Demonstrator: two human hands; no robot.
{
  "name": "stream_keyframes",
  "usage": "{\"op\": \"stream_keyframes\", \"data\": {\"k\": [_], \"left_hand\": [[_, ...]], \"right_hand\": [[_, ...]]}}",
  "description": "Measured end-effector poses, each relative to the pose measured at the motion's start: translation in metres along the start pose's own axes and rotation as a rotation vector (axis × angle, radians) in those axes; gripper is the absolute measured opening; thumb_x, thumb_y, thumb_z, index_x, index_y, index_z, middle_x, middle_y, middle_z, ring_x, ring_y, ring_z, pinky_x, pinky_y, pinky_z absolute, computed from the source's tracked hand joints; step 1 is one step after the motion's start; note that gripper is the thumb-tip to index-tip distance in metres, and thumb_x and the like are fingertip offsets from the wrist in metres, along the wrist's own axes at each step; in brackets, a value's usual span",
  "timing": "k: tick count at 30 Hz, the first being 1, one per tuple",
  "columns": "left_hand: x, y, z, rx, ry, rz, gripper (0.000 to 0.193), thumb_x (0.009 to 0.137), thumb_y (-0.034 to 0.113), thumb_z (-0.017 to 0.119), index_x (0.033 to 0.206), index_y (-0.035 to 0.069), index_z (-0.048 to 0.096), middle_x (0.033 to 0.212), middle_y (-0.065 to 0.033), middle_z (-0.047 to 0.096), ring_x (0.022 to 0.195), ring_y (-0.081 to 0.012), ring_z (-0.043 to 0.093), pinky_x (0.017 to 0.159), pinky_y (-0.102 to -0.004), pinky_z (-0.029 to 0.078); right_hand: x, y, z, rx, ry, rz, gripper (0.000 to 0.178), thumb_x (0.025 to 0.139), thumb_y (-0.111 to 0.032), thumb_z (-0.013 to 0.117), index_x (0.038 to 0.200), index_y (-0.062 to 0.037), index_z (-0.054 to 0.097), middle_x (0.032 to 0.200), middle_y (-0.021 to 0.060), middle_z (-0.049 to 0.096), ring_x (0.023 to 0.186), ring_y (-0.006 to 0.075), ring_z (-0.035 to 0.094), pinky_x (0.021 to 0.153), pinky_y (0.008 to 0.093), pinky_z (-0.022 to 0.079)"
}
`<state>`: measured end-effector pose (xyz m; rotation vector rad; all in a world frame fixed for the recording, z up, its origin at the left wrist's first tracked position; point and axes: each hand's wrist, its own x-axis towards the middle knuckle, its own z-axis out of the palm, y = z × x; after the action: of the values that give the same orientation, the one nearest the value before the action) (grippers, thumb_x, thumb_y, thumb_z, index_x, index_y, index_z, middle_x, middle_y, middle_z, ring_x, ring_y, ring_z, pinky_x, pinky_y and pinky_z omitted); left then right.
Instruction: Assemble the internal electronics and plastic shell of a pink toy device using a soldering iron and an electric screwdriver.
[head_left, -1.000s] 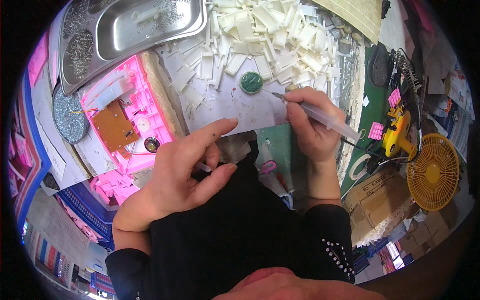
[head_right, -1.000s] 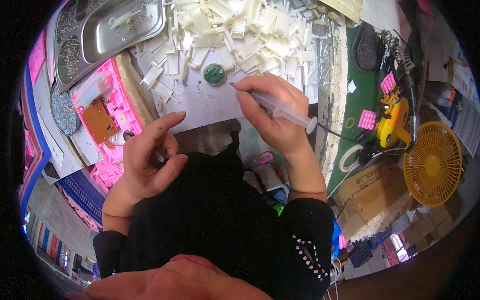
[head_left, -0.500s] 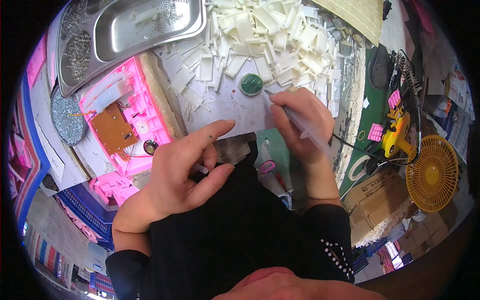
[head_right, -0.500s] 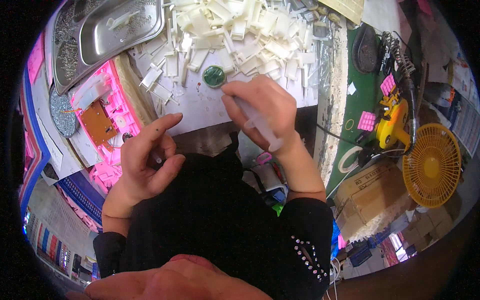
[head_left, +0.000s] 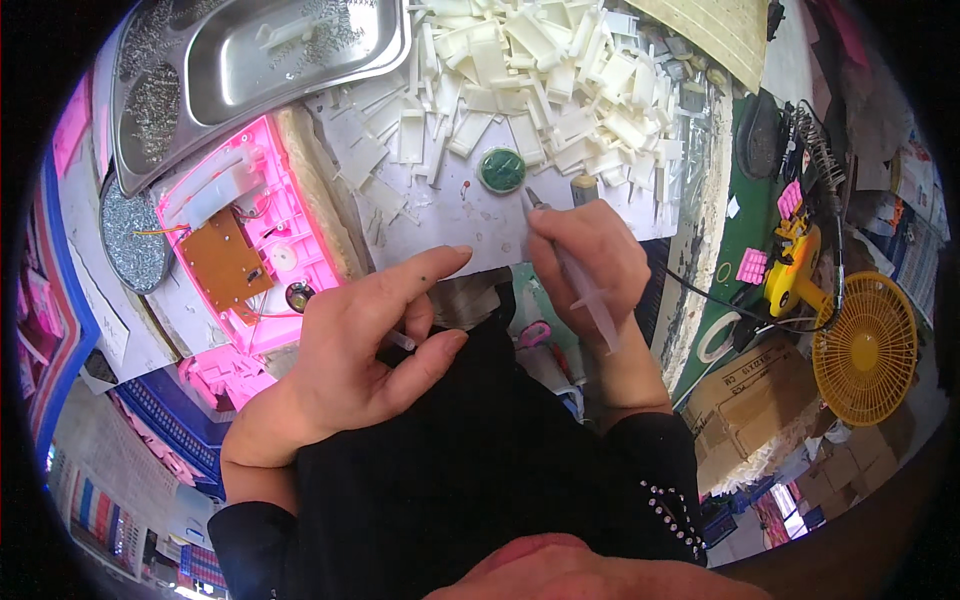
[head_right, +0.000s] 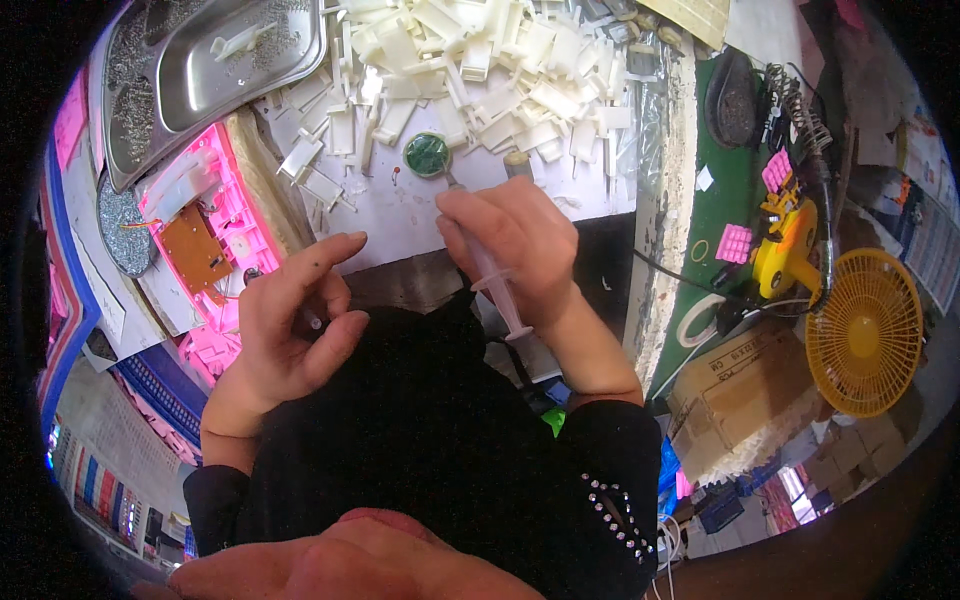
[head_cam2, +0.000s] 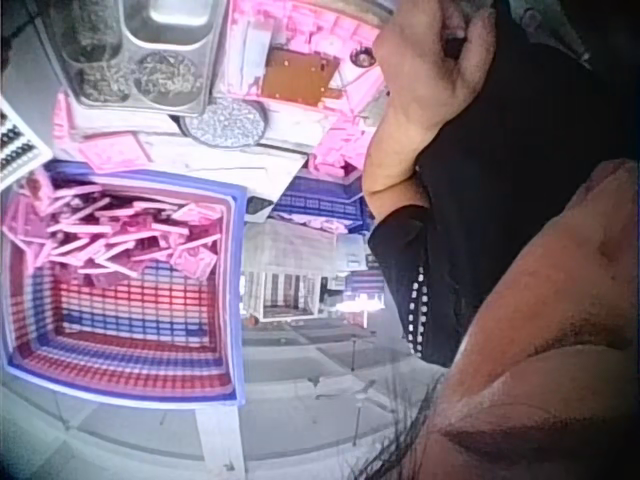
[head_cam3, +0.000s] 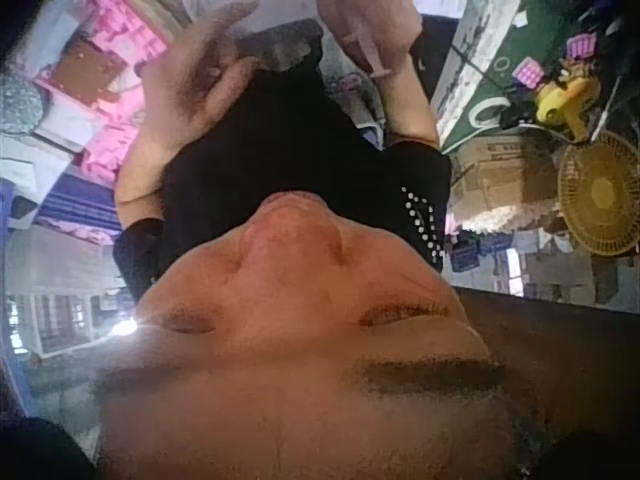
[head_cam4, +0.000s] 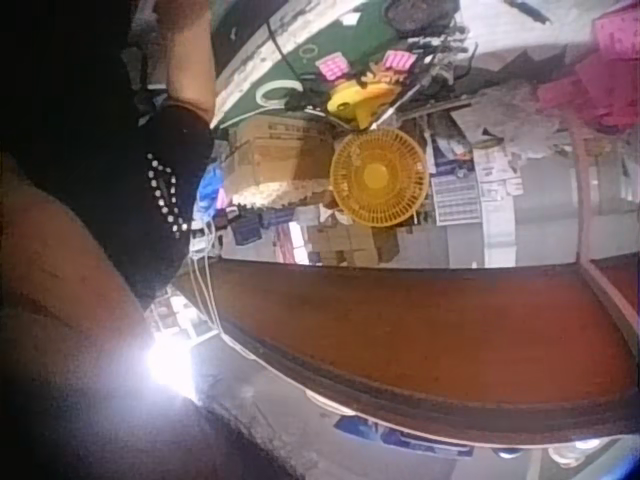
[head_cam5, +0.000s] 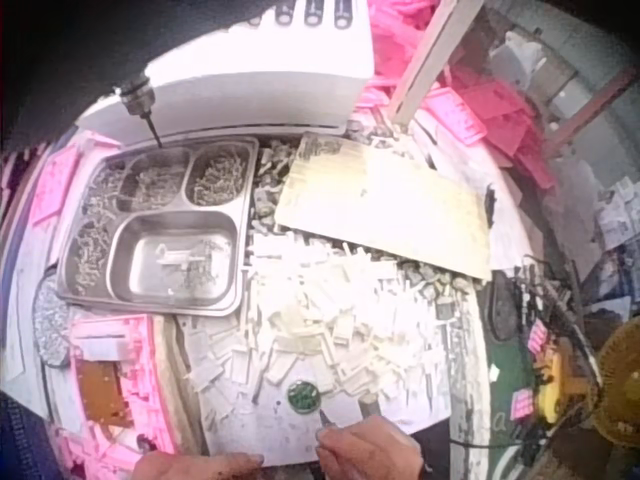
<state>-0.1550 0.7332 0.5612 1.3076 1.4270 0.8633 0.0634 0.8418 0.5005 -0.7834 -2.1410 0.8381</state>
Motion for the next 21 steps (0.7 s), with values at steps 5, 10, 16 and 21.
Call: {"op": "stream_keyframes", "data": {"k": [5,10,16,21], "left_hand": [[-0.001,-0.003,0.001,0.001,-0.005,0.008,0.055,0.081,0.004,0.075,0.134,0.003,0.059,0.067,-0.0030,0.051,0.057,-0.0161,0.054,0.055,-0.0287,0.044],[0.002,-0.004,0.001,0.007,-0.012,0.053,0.053,0.081,0.001,0.071,0.133,0.000,0.059,0.068,-0.0011,0.052,0.058,-0.0116,0.051,0.056,-0.0246,0.042],[0.004,-0.004,0.001,0.020,0.001,0.073,0.050,0.082,0.002,0.071,0.131,0.000,0.061,0.068,-0.0014,0.053,0.058,-0.0124,0.054,0.055,-0.0251,0.043],[0.007,0.000,0.000,0.039,-0.003,0.056,0.049,0.081,0.003,0.074,0.129,0.001,0.062,0.067,-0.0042,0.053,0.058,-0.0165,0.056,0.055,-0.0289,0.045]], "right_hand": [[-0.002,0.005,-0.002,0.141,-0.046,0.055,0.021,0.080,0.008,0.071,0.100,0.0004,0.068,0.078,0.0123,0.066,0.064,0.0235,0.062,0.059,0.0309,0.048],[-0.003,0.008,-0.017,0.171,-0.095,0.173,0.018,0.082,0.009,0.067,0.099,0.0029,0.067,0.077,0.0135,0.064,0.066,0.0213,0.062,0.060,0.0294,0.047],[-0.010,0.008,-0.018,0.187,0.048,0.170,0.026,0.075,0.006,0.074,0.099,-0.0039,0.070,0.073,0.0096,0.064,0.063,0.0230,0.061,0.058,0.0320,0.050],[-0.006,0.007,-0.005,0.055,0.008,0.013,0.033,0.072,0.008,0.076,0.102,-0.0053,0.071,0.078,0.0091,0.065,0.066,0.0234,0.062,0.059,0.0317,0.050]]}}
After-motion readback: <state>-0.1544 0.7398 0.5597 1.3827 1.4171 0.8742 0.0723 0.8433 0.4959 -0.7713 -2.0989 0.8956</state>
